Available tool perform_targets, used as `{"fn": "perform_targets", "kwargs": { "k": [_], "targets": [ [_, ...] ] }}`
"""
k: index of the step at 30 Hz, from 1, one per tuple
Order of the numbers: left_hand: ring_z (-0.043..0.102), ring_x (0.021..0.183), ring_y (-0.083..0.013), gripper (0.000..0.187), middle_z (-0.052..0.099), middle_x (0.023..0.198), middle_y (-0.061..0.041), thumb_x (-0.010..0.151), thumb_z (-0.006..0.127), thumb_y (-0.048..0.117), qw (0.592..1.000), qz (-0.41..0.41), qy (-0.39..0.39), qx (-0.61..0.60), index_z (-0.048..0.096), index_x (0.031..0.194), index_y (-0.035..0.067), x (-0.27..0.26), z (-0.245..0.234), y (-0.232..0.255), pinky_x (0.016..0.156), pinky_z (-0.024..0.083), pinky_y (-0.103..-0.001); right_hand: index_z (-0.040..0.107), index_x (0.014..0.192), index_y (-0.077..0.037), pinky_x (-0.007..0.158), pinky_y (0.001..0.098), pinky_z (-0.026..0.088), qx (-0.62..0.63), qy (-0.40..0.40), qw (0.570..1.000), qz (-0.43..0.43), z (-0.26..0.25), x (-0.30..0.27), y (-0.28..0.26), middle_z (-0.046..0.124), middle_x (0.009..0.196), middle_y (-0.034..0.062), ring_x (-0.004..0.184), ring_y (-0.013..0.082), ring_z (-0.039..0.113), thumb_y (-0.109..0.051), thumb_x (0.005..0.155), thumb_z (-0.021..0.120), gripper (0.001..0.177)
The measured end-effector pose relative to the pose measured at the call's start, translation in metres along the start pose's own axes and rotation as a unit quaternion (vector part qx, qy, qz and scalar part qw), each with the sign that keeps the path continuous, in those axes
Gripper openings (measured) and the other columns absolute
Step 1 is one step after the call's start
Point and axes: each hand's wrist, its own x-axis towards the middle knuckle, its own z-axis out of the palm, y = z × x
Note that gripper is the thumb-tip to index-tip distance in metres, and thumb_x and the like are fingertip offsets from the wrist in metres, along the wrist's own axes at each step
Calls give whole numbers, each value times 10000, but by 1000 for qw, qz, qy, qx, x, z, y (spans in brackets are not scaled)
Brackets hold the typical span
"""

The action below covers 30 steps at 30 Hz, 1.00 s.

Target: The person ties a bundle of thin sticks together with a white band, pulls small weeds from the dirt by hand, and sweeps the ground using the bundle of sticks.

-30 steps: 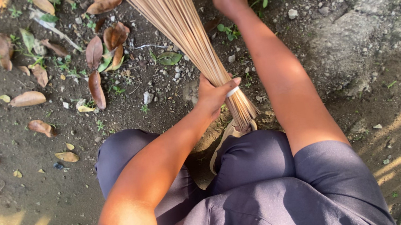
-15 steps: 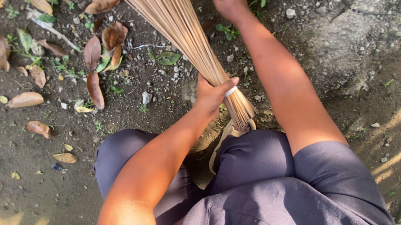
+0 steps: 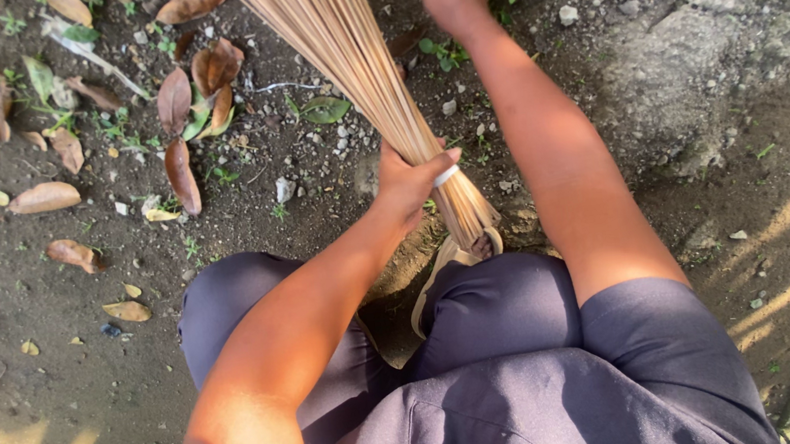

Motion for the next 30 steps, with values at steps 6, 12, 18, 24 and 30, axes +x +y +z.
{"fn": "perform_targets", "kwargs": {
  "k": [6,12,18,24,30],
  "targets": [
    [709,1026,-279,702,659,1096,-125,734,837,-20,998,44,19,48,400,1276,67,5,-22,-11,923,625,-445,712,986,-17,683,451,558,9,56,997,60,-38,-6,28,706,785,147,696,305,720,-129,965,756,122],
    [714,996,-280,703,664,1073,-125,727,840,-12,996,29,38,78,405,1273,67,6,-26,-18,898,627,-445,789,1164,-94,871,463,542,-63,-3,997,-39,-37,-23,-1,706,1170,168,1022,372,671,-93,873,764,292],
    [717,991,-273,702,665,1075,-125,724,847,-5,997,41,27,60,405,1265,65,0,-27,-13,887,628,-437,737,1251,-51,937,459,540,-69,9,994,-79,-27,-21,8,703,1235,159,1076,380,666,-60,913,721,339],
    [717,977,-265,698,657,1061,-117,732,840,8,995,37,42,78,386,1258,75,-2,-31,-15,878,633,-428,707,1171,-39,871,461,572,-81,-19,993,88,-26,-20,5,706,1068,153,956,312,699,-147,1049,683,164],
    [705,964,-256,679,658,1057,-117,727,847,-5,991,54,66,106,416,1247,58,-4,-35,-18,855,616,-409,749,1227,-94,944,430,560,-109,-93,979,-147,-5,-41,-56,627,1300,96,1126,277,615,-65,918,685,317]
  ]
}}
